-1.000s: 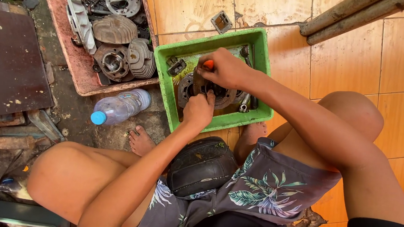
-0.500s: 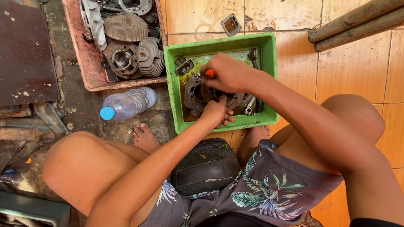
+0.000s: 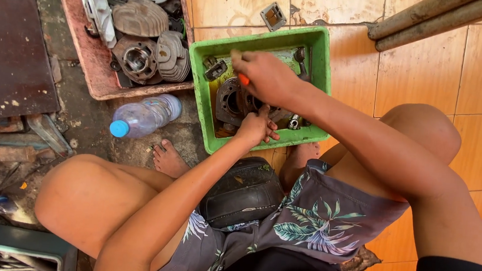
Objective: A person is cleaning a motorcycle cylinder block using a small brush and solvent in a green plastic tray.
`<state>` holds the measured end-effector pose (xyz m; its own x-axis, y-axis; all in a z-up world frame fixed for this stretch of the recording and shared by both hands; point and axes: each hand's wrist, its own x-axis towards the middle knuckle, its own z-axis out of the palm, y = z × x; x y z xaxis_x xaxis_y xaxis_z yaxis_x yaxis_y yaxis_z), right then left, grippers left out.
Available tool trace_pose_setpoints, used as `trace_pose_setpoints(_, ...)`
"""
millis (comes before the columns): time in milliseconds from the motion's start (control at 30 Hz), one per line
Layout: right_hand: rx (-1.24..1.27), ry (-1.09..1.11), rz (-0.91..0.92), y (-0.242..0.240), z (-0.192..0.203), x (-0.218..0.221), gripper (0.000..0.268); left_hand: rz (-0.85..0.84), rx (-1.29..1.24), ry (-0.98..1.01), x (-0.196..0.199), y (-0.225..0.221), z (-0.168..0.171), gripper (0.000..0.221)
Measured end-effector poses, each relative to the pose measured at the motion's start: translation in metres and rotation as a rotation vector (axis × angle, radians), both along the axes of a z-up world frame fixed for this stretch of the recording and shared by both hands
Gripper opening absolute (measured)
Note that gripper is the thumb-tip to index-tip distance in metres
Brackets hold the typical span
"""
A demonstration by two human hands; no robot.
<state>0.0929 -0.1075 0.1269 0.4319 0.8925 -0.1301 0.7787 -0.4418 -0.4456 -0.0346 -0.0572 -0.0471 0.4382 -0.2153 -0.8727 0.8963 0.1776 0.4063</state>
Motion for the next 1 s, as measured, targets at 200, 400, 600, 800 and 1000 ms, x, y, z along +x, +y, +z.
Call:
trace_pose_setpoints(200, 0.010, 0.337, -0.096, 0.002, -0.058, -0.024, 0.025, 0.081, -0.177, -0.006, 0.008, 0.001, 0.011, 0.025)
trace_pose_setpoints(400, -0.108, 0.019, -0.096, 0.020, -0.055, -0.015, 0.036, 0.225, -0.019, -0.072, -0.002, -0.014, 0.009, 0.026)
trace_pose_setpoints(600, -0.228, -0.218, 0.018, 0.035, -0.057, -0.002, 0.020, 0.179, -0.021, -0.073, -0.002, -0.009, 0.027, 0.034)
trace_pose_setpoints(800, -0.064, 0.307, -0.146, 0.040, -0.062, -0.030, 0.032, 0.154, -0.030, -0.080, -0.006, -0.021, -0.010, 0.039)
trace_pose_setpoints(1000, -0.114, -0.193, 0.037, 0.035, -0.055, -0.015, 0.027, 0.155, -0.013, -0.109, -0.004, -0.016, 0.011, 0.039)
